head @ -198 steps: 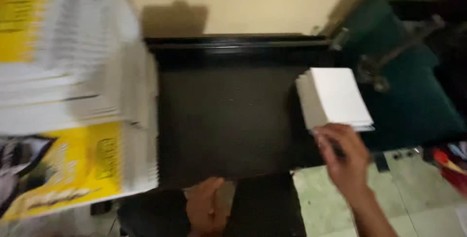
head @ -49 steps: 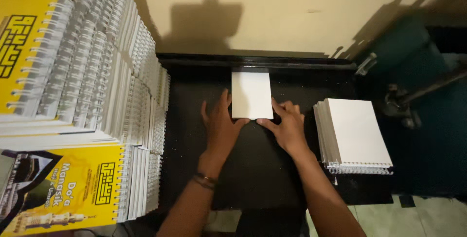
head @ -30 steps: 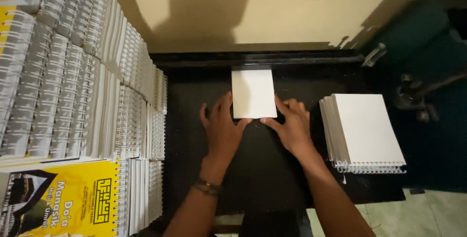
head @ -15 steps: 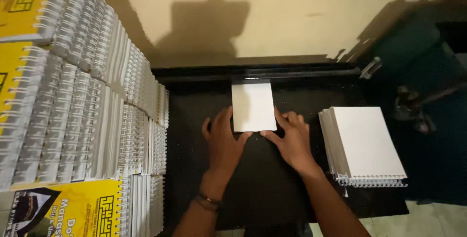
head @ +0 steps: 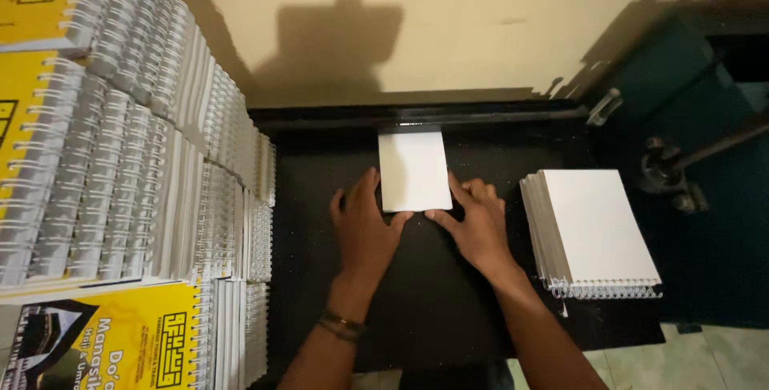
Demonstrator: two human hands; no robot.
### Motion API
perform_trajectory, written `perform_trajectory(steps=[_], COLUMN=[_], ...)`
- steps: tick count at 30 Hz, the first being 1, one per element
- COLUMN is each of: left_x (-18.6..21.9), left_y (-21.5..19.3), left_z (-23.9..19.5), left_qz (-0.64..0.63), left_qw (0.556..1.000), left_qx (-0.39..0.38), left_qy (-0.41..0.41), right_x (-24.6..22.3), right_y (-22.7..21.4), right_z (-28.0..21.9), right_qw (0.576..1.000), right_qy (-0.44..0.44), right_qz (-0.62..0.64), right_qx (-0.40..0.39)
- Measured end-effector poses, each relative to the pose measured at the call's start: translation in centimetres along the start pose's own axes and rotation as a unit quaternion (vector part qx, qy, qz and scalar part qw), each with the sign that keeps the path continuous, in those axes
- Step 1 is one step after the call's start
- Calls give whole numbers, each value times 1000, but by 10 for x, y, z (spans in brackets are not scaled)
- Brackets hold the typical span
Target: The person repeatedly picks up a spiral-bound notebook from a stack on the right, flips it over to reveal a yellow cover, and places it onto a growing stack on the left. This process is repeated continuously throughout the video.
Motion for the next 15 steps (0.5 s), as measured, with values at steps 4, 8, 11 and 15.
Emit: perform_trajectory(steps=[4, 8, 11, 15], left_x=[1, -1, -2, 7], left_y=[-2, -2, -1, -2], left_z=[2, 5, 4, -2], left_qz=[-21, -26, -10, -30], left_qw=[1000, 999, 1000, 999], left_qx=[4, -26, -24, -11], left_qy=[-9, -39, -13, -5], right_x=[6, -4, 0, 9], right_y=[5, -1, 3, 6], right_z=[3, 4, 6, 0], right_qw=[1000, 1000, 999, 1000], right_qy=[18, 13, 30, 7], right_qz=[4, 7, -10, -21], right_qx=[-9, -21, -23, -4])
Point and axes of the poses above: each hand's wrist, its own z-axis towards the middle knuckle, its own y-axis out of the palm, x = y × z, the point moved 3 cm from there along z, towards the middle knuckle, and after that the axes turned 1 degree about y, right-handed, at the moved point
